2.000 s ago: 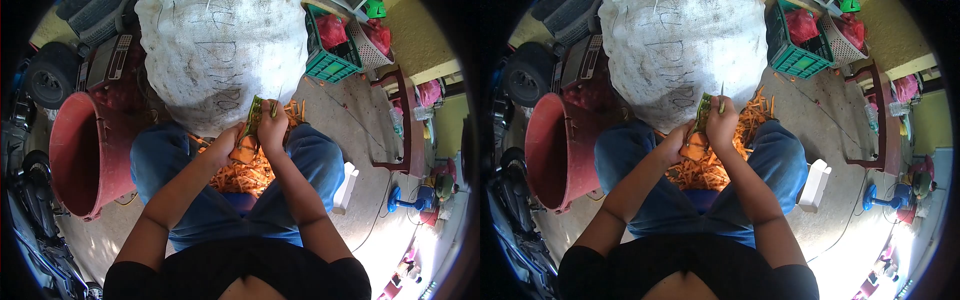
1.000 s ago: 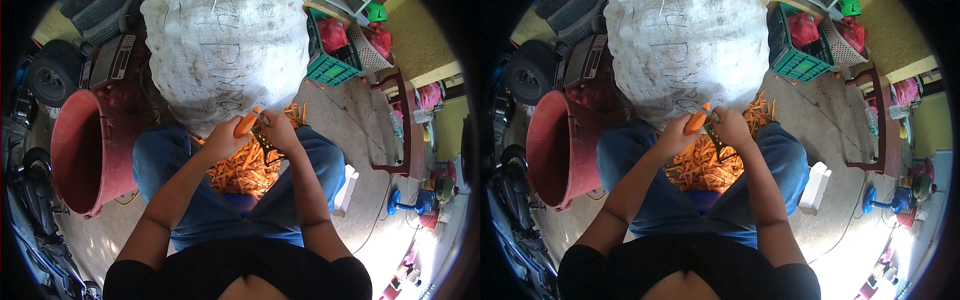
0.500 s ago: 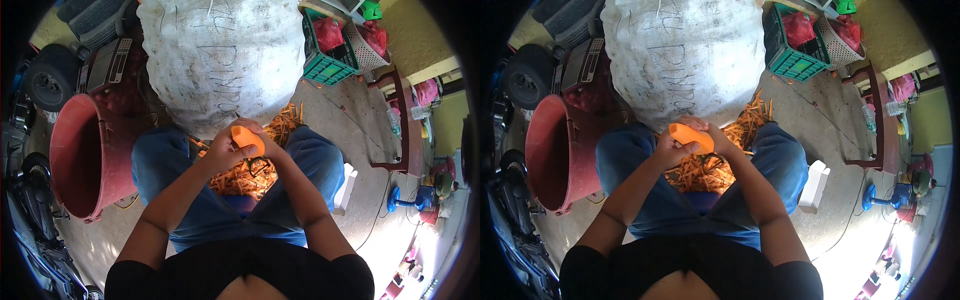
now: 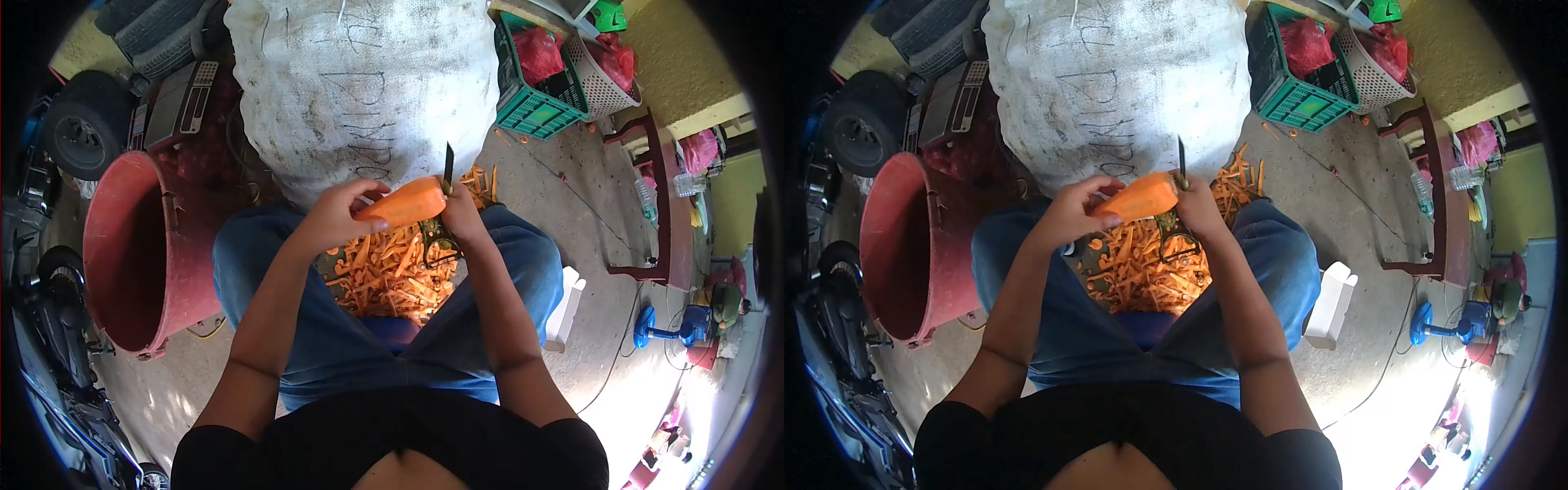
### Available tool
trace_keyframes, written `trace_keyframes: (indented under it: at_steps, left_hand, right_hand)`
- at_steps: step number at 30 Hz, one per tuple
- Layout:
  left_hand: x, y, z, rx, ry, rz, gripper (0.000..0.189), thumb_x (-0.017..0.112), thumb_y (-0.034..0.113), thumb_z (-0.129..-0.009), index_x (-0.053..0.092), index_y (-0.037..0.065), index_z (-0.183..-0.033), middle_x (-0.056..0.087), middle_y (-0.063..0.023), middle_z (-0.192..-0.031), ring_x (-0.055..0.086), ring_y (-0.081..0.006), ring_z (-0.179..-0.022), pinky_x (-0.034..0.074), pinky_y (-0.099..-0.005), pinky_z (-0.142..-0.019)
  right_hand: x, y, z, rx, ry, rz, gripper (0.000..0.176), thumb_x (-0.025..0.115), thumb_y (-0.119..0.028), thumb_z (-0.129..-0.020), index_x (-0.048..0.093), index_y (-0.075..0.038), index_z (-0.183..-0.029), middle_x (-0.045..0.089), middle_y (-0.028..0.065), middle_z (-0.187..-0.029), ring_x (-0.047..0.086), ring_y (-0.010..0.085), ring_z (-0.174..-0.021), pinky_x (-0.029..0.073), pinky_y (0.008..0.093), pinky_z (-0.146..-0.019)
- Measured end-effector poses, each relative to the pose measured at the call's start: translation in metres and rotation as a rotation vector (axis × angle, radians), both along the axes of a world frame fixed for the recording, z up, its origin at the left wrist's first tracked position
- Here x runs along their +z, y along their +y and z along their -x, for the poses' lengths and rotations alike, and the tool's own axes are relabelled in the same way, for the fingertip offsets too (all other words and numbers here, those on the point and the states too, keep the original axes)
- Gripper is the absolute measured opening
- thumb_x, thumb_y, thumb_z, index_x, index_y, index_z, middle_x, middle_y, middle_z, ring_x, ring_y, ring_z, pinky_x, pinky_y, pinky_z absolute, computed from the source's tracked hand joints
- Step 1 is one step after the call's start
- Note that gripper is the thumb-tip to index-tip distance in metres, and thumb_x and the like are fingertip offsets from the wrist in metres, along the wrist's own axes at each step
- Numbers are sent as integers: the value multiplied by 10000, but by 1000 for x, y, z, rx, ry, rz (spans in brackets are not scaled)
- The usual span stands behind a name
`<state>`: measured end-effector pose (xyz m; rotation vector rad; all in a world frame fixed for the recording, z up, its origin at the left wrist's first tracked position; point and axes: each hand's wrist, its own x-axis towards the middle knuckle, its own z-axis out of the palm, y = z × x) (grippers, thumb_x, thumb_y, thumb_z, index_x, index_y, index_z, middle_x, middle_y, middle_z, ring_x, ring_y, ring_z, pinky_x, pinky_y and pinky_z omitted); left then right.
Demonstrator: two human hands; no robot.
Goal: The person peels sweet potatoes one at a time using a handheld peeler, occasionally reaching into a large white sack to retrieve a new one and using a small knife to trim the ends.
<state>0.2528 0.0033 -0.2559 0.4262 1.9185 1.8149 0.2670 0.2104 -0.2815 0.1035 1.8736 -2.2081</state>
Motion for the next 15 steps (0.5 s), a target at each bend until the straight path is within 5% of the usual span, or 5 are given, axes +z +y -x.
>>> trace_keyframes:
  at_steps: [2,6,8,15]
  left_hand:
    - [5,7,-2,-200,55,235,440,657,87,-654,468,9,-1045,550,-58,-920,517,-88,-804,426,-230,-684]
    - [-19,15,-7,-226,210,303,440,664,112,-647,471,13,-1030,553,-40,-883,515,-72,-747,422,-215,-641]
    - [-17,16,-6,-200,-104,163,382,642,89,-669,476,21,-1006,546,-30,-828,510,-77,-688,421,-216,-607]
    - [-25,15,0,-225,-258,-93,239,587,18,-703,482,35,-917,511,-23,-701,472,-79,-553,407,-232,-499]
  right_hand:
    - [3,-4,-3,2,103,-380,151,497,-93,-767,547,13,-863,583,101,-695,560,190,-619,425,284,-566]
    - [11,-15,-11,-17,369,-830,160,534,-100,-739,538,-20,-877,544,172,-645,553,299,-579,417,334,-540]
    - [13,-11,-11,11,408,-862,172,555,-114,-705,533,-31,-854,537,180,-623,541,328,-588,416,372,-536]
    - [18,-2,-13,129,480,-1022,214,571,-133,-638,521,-70,-837,523,157,-568,530,337,-575,417,412,-532]
